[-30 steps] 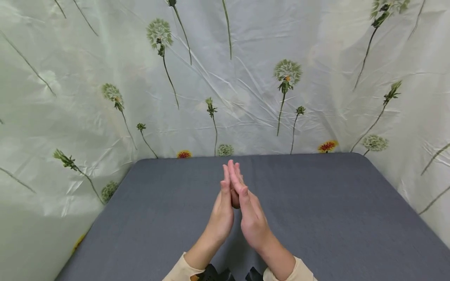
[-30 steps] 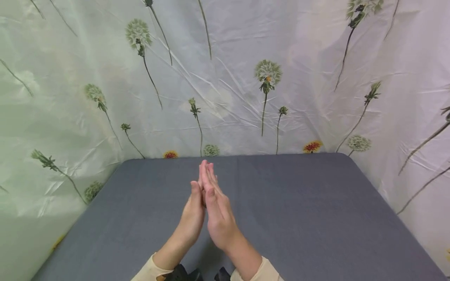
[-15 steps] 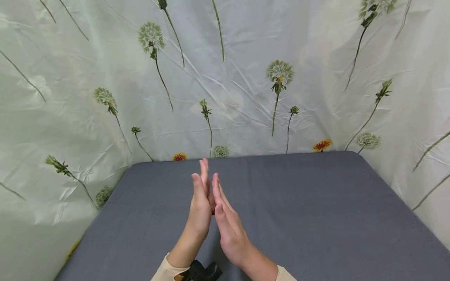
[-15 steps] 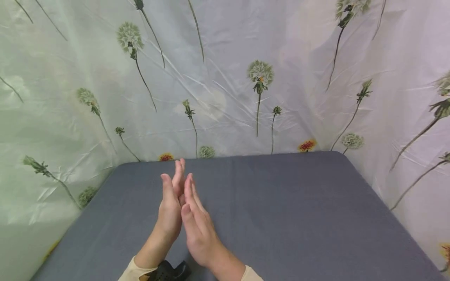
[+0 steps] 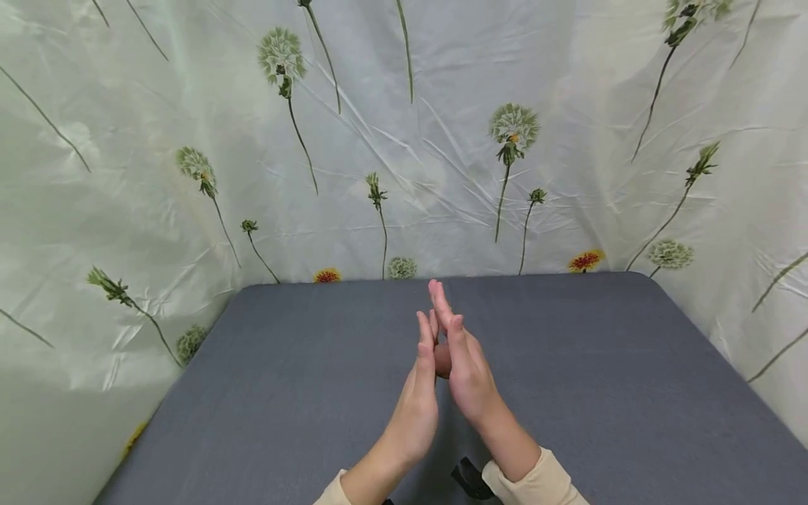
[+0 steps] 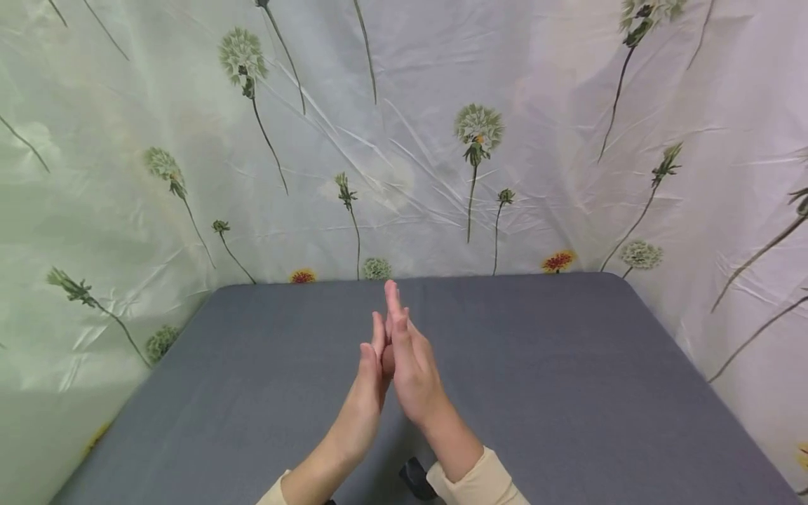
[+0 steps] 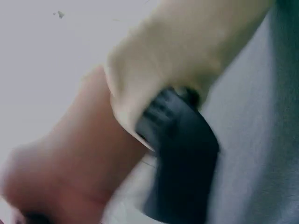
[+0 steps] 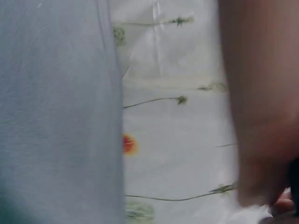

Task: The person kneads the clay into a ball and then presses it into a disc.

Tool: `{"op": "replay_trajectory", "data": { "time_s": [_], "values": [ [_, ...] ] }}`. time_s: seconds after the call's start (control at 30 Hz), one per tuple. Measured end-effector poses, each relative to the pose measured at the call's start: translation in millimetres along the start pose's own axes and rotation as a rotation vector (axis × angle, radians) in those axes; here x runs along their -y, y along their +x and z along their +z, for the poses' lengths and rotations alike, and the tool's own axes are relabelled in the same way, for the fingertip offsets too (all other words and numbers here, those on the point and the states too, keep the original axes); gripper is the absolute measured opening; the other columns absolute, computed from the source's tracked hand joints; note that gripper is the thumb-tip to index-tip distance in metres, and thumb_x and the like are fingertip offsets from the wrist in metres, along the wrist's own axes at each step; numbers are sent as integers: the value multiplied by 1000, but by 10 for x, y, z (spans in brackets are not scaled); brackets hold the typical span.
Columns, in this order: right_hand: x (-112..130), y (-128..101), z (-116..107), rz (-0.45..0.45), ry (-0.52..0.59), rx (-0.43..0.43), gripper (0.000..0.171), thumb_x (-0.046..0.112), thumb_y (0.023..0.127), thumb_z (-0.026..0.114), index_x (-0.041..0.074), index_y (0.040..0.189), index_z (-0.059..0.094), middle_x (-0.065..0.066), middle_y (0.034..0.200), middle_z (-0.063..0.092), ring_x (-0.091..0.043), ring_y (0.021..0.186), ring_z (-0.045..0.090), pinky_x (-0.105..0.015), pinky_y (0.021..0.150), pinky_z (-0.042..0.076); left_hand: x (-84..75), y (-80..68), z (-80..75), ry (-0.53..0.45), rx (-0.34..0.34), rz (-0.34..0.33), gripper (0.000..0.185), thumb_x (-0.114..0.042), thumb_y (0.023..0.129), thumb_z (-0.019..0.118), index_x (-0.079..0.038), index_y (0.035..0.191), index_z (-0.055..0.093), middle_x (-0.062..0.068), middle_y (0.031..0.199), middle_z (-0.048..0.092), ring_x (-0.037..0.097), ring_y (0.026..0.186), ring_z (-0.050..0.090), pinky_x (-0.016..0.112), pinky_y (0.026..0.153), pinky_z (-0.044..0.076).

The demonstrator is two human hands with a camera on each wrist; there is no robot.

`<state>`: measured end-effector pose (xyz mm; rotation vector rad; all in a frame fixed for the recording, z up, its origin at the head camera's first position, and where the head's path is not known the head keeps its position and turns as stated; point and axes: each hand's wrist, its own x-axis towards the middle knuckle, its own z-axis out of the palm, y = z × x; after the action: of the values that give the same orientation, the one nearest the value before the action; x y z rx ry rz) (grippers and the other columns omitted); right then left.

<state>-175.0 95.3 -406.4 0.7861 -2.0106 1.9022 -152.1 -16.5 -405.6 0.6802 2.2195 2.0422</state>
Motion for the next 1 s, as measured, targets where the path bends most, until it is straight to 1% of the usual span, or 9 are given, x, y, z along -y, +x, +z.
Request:
{"op": "replay_trajectory", "data": {
  "time_s": [0.1, 0.2, 0.37, 0.5, 0.7, 0.8, 0.83, 0.9, 1.0],
  "values": [
    [-93, -13, 56, 46, 70, 33, 62, 37, 120, 5, 4, 172, 17, -8, 181, 16, -26, 165, 21, -8, 122, 25, -54, -33, -39, 74, -48, 34, 60, -43, 118, 0, -18, 172, -9, -3, 181, -10, 25, 169, -10, 67, 132, -2],
    [-128, -65, 211, 43, 75, 69, 59, 31, 120, 7, 4, 172, 11, -11, 181, 13, -26, 165, 18, -8, 123, 21, -99, 6, -172, 110, -127, 91, 62, -47, 117, -2, -20, 173, -6, -6, 182, -6, 23, 169, -8, 64, 133, -1],
    [-38, -170, 437, 9, 79, 110, 55, 22, 120, 13, 10, 173, 5, -4, 182, 8, -17, 168, 5, -10, 127, 10, -79, 121, -433, 29, -196, 89, 69, -59, 114, 0, -24, 173, -7, -9, 182, -1, 22, 170, 2, 61, 135, 2],
    [62, -196, 446, -69, -8, 72, 55, 15, 118, 18, 12, 173, 13, -3, 182, 10, -19, 169, 2, -14, 131, 4, -42, 162, -471, -66, -139, 34, 74, -64, 113, 3, -21, 173, -8, -5, 182, -2, 25, 169, 8, 57, 136, 8],
    [146, -101, 226, -214, -151, -35, 54, 10, 117, 18, 4, 171, 23, -11, 178, 29, -22, 169, 9, -24, 135, 3, 29, 158, -240, -75, -18, 18, 68, -56, 115, 0, -23, 173, -3, -8, 182, 3, 23, 168, 14, 56, 135, 8],
    [108, -44, 104, -157, -134, -62, 54, 17, 119, 15, 7, 171, 25, -8, 176, 32, -20, 168, 16, -19, 133, 8, 52, 124, -123, -24, 5, 13, 63, -50, 116, -2, -23, 173, -3, -10, 181, 6, 20, 169, 6, 60, 135, 1],
    [76, -28, 76, -118, -103, -60, 54, 20, 120, 13, 9, 171, 25, -7, 176, 33, -21, 167, 19, -17, 131, 15, 53, 109, -96, -1, 3, 12, 62, -49, 116, -2, -22, 173, -5, -9, 181, 3, 21, 169, 1, 63, 134, 0],
    [11, -18, 70, -30, -27, -40, 57, 29, 120, 10, 10, 172, 23, -4, 179, 25, -22, 165, 21, -12, 125, 26, 30, 70, -76, 46, -17, 10, 62, -46, 117, -1, -19, 172, -7, -4, 182, -1, 23, 169, -5, 66, 133, -3],
    [-66, -40, 156, 73, 64, -2, 58, 33, 120, 8, 10, 172, 20, -4, 180, 21, -23, 164, 22, -9, 119, 31, -18, 39, -125, 120, -84, 51, 61, -44, 118, 0, -18, 173, -4, -3, 182, -6, 25, 169, -6, 65, 133, 0]
  ]
}}
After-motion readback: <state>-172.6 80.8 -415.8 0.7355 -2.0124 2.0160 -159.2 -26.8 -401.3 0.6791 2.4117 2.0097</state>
